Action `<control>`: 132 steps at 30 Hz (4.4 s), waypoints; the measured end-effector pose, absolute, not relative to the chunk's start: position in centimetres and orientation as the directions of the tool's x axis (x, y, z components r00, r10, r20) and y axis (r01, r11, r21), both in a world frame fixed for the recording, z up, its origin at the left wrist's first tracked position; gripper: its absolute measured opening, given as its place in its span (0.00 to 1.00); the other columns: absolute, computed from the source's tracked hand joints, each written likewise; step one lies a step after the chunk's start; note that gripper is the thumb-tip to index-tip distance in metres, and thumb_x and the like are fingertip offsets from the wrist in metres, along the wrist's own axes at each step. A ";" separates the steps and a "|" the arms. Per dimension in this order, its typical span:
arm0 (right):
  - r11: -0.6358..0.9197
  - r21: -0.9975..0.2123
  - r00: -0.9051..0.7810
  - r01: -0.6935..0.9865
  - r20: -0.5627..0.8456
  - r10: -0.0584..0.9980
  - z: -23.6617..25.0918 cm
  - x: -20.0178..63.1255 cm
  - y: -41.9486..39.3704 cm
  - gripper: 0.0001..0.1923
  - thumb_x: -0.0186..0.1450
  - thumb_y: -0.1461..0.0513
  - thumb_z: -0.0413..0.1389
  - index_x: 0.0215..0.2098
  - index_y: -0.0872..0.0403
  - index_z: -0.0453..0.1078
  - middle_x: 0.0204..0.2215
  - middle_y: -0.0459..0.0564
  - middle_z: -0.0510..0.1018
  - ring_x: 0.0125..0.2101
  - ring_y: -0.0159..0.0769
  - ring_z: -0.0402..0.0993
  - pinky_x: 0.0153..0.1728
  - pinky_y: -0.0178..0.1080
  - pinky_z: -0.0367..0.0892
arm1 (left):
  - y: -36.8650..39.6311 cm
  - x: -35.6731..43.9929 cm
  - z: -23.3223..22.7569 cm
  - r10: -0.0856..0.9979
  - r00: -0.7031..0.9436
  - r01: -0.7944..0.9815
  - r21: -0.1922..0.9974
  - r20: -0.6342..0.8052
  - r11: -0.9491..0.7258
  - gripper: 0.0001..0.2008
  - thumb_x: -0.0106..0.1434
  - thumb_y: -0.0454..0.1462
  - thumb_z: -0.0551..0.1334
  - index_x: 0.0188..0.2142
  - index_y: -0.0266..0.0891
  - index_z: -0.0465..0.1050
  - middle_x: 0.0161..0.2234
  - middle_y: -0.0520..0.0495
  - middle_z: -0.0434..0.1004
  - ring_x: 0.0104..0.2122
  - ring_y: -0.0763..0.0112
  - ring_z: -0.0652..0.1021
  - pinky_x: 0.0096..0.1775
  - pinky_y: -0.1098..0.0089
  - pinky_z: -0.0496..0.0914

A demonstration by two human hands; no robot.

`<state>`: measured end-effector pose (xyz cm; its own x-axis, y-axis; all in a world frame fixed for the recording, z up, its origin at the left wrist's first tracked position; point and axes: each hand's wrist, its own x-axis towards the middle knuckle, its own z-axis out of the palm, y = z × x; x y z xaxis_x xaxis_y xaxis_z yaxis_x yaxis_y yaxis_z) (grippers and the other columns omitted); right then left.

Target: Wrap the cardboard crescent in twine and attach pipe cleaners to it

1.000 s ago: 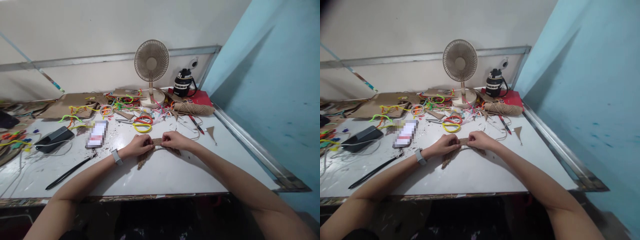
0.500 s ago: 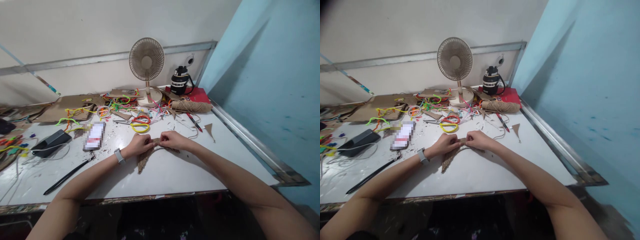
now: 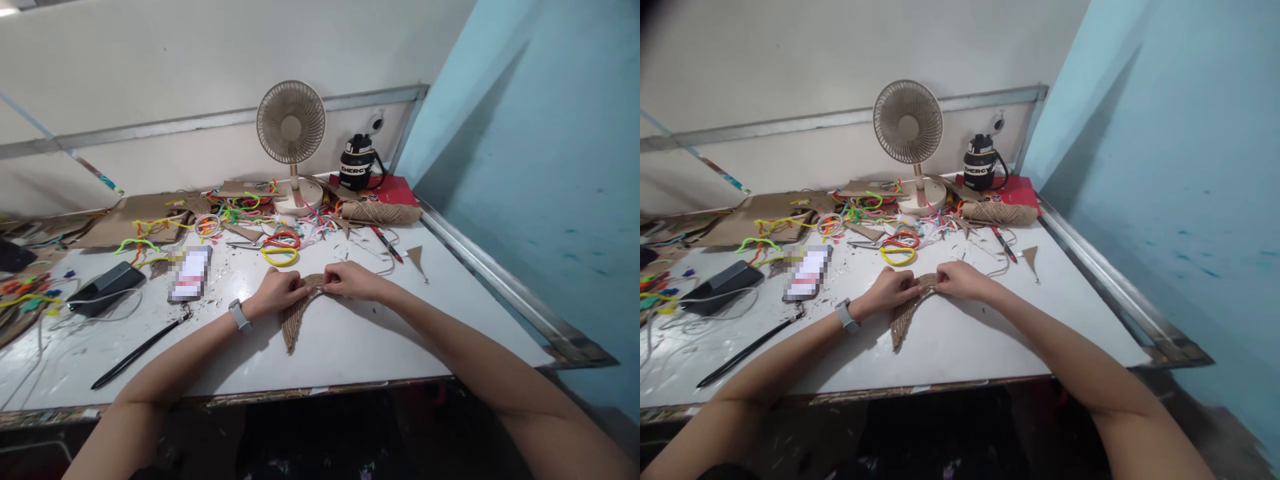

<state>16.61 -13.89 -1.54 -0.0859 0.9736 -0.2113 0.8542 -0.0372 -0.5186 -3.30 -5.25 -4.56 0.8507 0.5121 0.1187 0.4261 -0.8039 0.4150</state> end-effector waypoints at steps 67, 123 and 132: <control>-0.117 -0.411 0.068 0.904 -0.131 0.989 -1.4 18.2 -13.6 0.10 0.61 0.55 0.57 0.34 0.53 0.74 0.30 0.48 0.80 0.31 0.34 0.72 0.26 0.32 0.54 | -6.7 -3.7 -5.7 0.249 0.953 0.230 0.127 0.172 -0.965 0.30 0.70 0.52 0.45 0.64 0.37 0.57 0.65 0.38 0.57 0.65 0.60 0.59 0.64 0.53 0.52; -0.084 -0.494 -0.084 0.865 -0.309 0.947 -2.1 19.2 -13.5 0.07 0.57 0.61 0.54 0.25 0.54 0.71 0.20 0.48 0.78 0.23 0.35 0.74 0.26 0.33 0.62 | -8.0 -2.3 -4.7 0.227 0.969 0.199 0.236 0.100 -0.951 0.32 0.68 0.55 0.46 0.65 0.43 0.55 0.66 0.42 0.54 0.66 0.61 0.57 0.66 0.51 0.38; -0.202 -0.609 -0.048 0.767 -0.368 0.928 -3.2 19.6 -13.0 0.06 0.56 0.61 0.56 0.26 0.55 0.72 0.21 0.48 0.79 0.23 0.35 0.75 0.25 0.33 0.64 | -7.9 -2.2 -4.8 0.217 0.969 0.184 0.236 0.122 -0.954 0.31 0.69 0.54 0.47 0.65 0.44 0.56 0.65 0.43 0.56 0.66 0.61 0.57 0.66 0.51 0.36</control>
